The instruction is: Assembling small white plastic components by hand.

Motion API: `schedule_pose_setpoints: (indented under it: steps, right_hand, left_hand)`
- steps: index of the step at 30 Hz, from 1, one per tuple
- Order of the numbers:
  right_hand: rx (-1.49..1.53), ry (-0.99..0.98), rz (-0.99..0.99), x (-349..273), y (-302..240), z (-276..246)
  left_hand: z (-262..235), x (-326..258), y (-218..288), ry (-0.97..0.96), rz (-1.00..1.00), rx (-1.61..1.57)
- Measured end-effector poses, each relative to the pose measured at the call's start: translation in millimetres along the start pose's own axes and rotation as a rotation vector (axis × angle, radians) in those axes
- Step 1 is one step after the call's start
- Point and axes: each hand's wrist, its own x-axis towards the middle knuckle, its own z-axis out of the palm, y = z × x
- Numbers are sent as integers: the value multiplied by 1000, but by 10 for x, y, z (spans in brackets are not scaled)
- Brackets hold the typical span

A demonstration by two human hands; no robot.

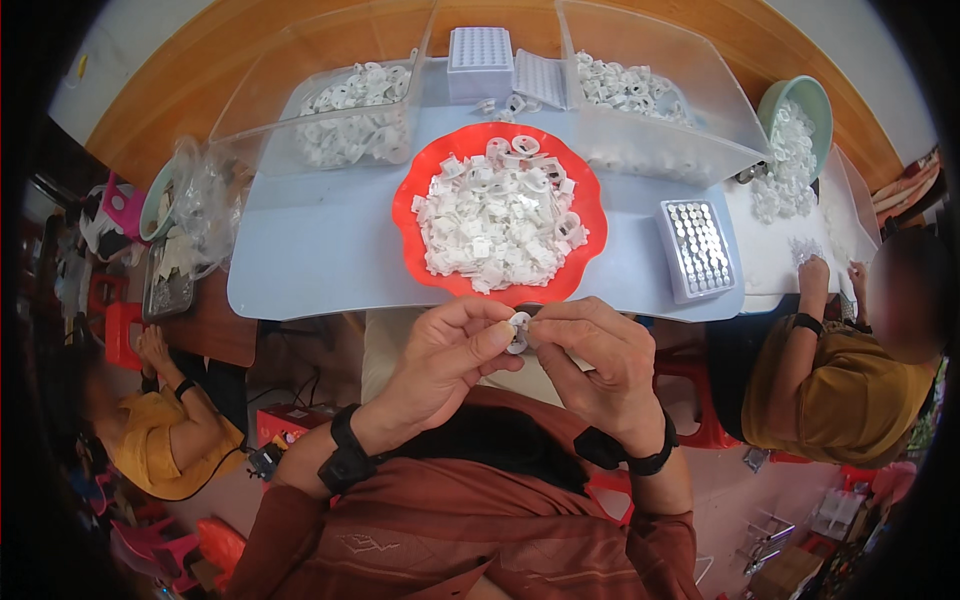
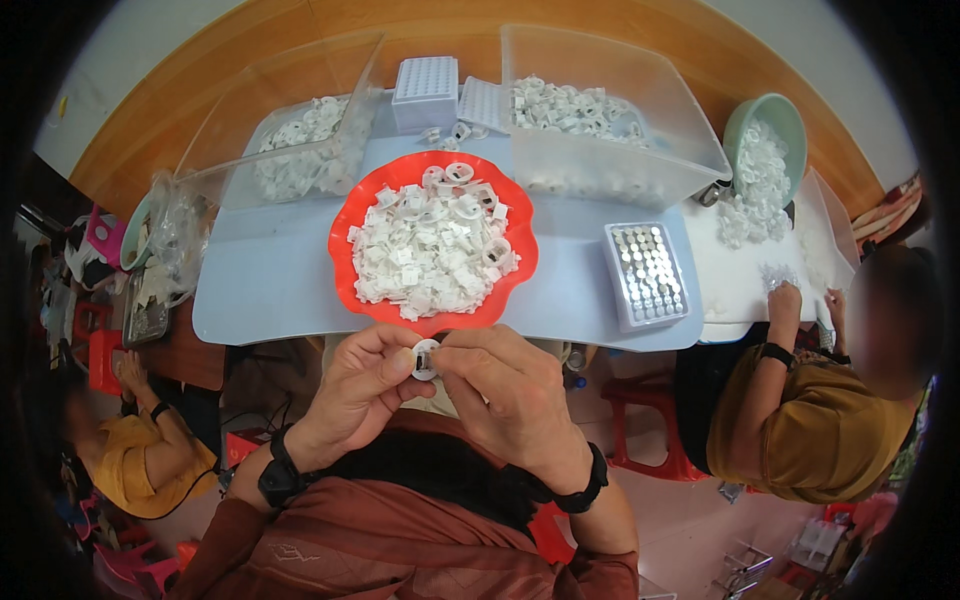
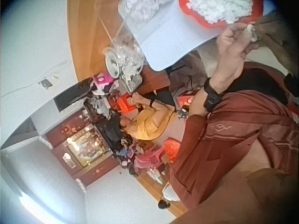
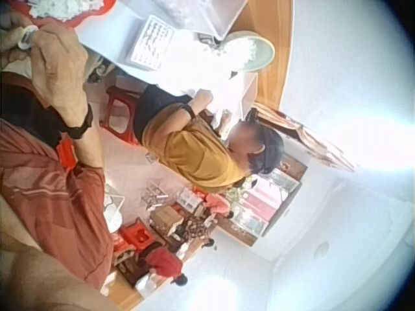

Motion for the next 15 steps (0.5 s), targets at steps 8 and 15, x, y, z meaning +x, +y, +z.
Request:
schedule_pose_setpoints:
  steps: [8,15]
  right_hand:
    - [-52,-18,13,-1,-14,6]
    - [-31,-111,104,32,-20,-46]
  left_hand:
    - [-16,16,-32,21,6,65]
    - [-4,9,-31,28,23,149]
